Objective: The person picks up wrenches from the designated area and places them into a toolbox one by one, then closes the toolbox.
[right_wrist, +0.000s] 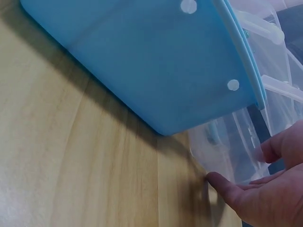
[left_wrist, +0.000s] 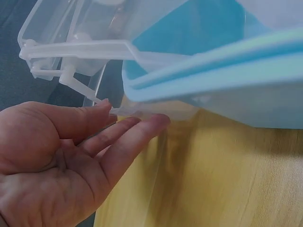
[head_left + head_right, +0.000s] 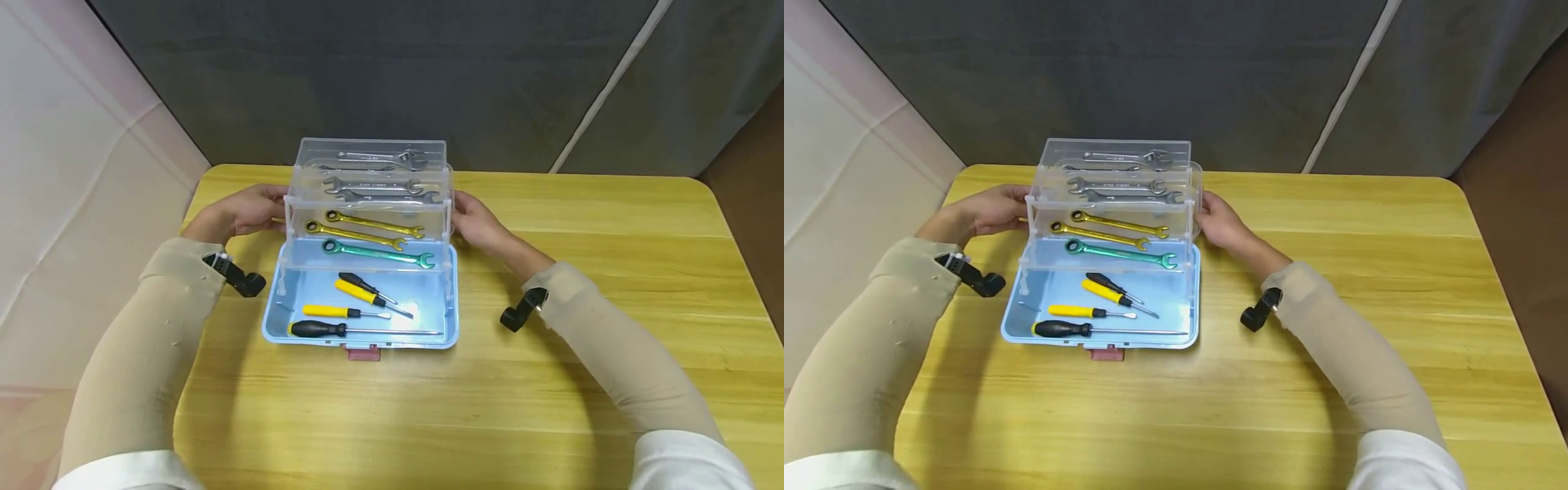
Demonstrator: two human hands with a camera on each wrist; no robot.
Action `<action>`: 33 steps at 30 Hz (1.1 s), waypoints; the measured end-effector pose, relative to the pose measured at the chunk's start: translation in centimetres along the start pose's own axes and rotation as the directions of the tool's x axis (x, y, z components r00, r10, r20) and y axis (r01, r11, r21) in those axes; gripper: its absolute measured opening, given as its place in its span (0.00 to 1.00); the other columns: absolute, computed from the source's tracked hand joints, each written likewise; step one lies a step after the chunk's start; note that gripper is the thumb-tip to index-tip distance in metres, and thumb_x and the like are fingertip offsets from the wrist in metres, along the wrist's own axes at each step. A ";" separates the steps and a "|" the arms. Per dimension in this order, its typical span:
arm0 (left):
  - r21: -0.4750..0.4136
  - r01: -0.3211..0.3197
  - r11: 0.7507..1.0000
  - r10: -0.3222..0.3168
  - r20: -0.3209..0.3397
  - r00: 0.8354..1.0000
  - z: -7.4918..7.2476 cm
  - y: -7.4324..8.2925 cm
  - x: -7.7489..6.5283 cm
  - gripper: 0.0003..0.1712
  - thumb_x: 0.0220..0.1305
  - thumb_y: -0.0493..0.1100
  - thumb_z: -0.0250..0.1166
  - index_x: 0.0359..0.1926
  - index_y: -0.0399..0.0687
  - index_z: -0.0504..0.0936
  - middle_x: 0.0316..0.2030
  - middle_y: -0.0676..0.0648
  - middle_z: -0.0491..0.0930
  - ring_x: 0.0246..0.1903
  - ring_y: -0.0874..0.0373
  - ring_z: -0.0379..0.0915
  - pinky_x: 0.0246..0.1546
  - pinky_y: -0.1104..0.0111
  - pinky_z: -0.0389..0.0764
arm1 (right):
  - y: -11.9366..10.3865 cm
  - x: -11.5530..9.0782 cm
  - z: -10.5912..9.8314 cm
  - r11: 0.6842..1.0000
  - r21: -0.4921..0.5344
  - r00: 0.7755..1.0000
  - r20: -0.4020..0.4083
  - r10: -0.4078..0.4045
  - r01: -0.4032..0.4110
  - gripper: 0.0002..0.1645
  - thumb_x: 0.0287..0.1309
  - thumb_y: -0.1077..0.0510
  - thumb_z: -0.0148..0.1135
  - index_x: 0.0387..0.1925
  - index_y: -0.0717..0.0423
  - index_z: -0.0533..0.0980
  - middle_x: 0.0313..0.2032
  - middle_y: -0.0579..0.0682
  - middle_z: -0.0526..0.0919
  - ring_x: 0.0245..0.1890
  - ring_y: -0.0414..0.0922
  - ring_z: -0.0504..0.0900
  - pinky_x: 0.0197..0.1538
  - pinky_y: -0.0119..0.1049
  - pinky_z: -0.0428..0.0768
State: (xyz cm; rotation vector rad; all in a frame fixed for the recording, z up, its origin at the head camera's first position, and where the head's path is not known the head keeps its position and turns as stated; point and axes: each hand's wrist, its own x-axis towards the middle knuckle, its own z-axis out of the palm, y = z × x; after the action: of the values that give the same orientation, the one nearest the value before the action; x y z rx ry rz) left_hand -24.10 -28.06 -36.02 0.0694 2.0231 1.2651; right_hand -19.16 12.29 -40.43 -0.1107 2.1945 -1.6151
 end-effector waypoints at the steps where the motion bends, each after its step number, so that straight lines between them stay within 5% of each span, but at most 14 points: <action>1: 0.000 0.001 1.000 -0.001 -0.003 1.000 0.0 0.0 0.0 0.32 0.78 0.32 0.52 0.78 0.39 0.54 0.70 0.33 0.63 0.52 0.57 0.73 0.48 0.70 0.82 | 0.0 0.0 0.0 1.000 0.002 1.000 -0.003 0.002 -0.002 0.32 0.81 0.53 0.44 0.78 0.55 0.54 0.73 0.56 0.65 0.63 0.51 0.71 0.66 0.48 0.72; 16: 0.004 -0.004 1.000 0.004 -0.024 1.000 0.0 -0.2 -0.2 0.33 0.78 0.31 0.51 0.79 0.38 0.53 0.71 0.34 0.62 0.50 0.62 0.74 0.48 0.72 0.82 | -0.4 -0.2 0.2 1.000 0.004 0.999 -0.032 0.018 -0.018 0.31 0.80 0.58 0.45 0.78 0.53 0.56 0.73 0.54 0.67 0.64 0.50 0.71 0.67 0.46 0.72; 28: 0.008 -0.032 0.999 0.033 -0.061 0.998 0.1 -0.1 -0.4 0.32 0.77 0.29 0.51 0.78 0.38 0.55 0.68 0.36 0.64 0.50 0.61 0.73 0.48 0.73 0.82 | -0.4 -0.3 0.2 1.000 0.014 0.998 -0.057 -0.002 0.003 0.34 0.78 0.61 0.46 0.80 0.50 0.52 0.75 0.52 0.63 0.73 0.49 0.64 0.75 0.45 0.63; 33: 0.000 -0.073 0.997 0.073 -0.083 0.994 0.1 0.0 -0.4 0.34 0.76 0.27 0.51 0.78 0.40 0.56 0.70 0.37 0.63 0.52 0.62 0.74 0.52 0.71 0.82 | -0.4 -0.3 0.2 0.995 0.026 0.992 -0.085 -0.096 0.098 0.35 0.76 0.66 0.47 0.80 0.53 0.52 0.76 0.53 0.61 0.75 0.49 0.60 0.76 0.43 0.59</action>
State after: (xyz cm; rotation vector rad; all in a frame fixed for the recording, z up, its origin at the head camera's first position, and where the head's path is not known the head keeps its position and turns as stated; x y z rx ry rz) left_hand -23.72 -28.20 -35.84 0.0912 2.1066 1.3361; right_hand -18.87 12.13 -40.02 -0.1457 2.2581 -1.7338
